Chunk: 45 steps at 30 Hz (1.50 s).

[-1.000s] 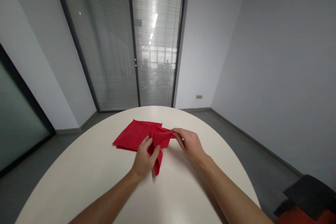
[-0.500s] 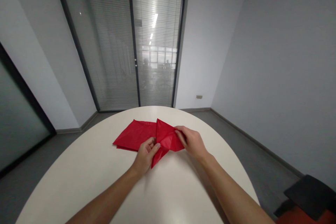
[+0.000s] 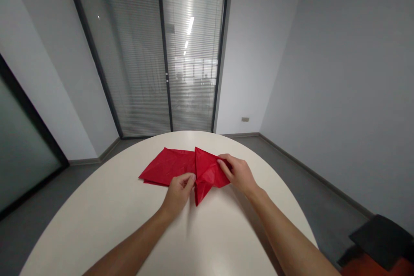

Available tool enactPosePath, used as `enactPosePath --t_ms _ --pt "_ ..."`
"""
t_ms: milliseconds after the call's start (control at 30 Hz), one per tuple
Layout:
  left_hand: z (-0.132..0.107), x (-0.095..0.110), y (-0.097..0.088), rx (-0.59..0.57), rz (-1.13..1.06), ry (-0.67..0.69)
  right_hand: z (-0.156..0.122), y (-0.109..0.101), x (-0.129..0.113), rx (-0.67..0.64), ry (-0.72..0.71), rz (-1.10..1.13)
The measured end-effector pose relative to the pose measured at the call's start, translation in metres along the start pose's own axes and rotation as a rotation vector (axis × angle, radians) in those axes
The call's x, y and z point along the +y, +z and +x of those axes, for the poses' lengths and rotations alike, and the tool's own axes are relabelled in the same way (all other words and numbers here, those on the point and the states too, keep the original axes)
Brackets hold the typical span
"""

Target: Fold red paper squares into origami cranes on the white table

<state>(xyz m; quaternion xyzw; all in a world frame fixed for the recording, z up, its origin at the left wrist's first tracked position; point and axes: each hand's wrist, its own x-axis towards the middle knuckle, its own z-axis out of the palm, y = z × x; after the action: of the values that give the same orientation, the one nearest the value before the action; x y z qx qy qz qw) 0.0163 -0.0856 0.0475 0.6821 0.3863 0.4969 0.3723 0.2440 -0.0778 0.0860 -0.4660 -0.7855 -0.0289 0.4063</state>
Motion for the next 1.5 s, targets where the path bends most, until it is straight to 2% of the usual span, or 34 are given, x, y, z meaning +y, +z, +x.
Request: enactPosePath --t_ms 100,167,267,433,633,1033,1300,1500 --pt "-0.001 0.001 -0.002 0.067 0.068 0.012 0.0 0.0 0.0 -0.004 -0.014 -0.031" --pt "0.0 0.002 -0.005 0.096 0.034 0.003 0.0 0.0 -0.001 0.004 -0.018 -0.046" --pt "0.002 0.002 -0.009 0.068 -0.052 -0.014 0.0 -0.001 -0.002 0.031 -0.01 -0.062" --pt "0.003 0.008 -0.008 0.001 -0.06 -0.007 0.001 -0.003 -0.004 0.038 -0.02 -0.062" --pt "0.004 0.014 -0.01 0.02 -0.082 -0.045 0.002 -0.002 -0.005 0.011 -0.029 -0.065" --pt "0.013 0.015 -0.022 0.058 0.058 -0.062 0.002 -0.001 -0.003 0.029 -0.053 -0.1" --pt "0.024 0.035 -0.036 -0.007 0.135 -0.102 0.002 -0.001 -0.005 0.062 -0.036 -0.125" --pt "0.027 0.053 -0.051 -0.123 0.203 -0.145 0.002 -0.002 -0.008 0.048 -0.015 -0.109"
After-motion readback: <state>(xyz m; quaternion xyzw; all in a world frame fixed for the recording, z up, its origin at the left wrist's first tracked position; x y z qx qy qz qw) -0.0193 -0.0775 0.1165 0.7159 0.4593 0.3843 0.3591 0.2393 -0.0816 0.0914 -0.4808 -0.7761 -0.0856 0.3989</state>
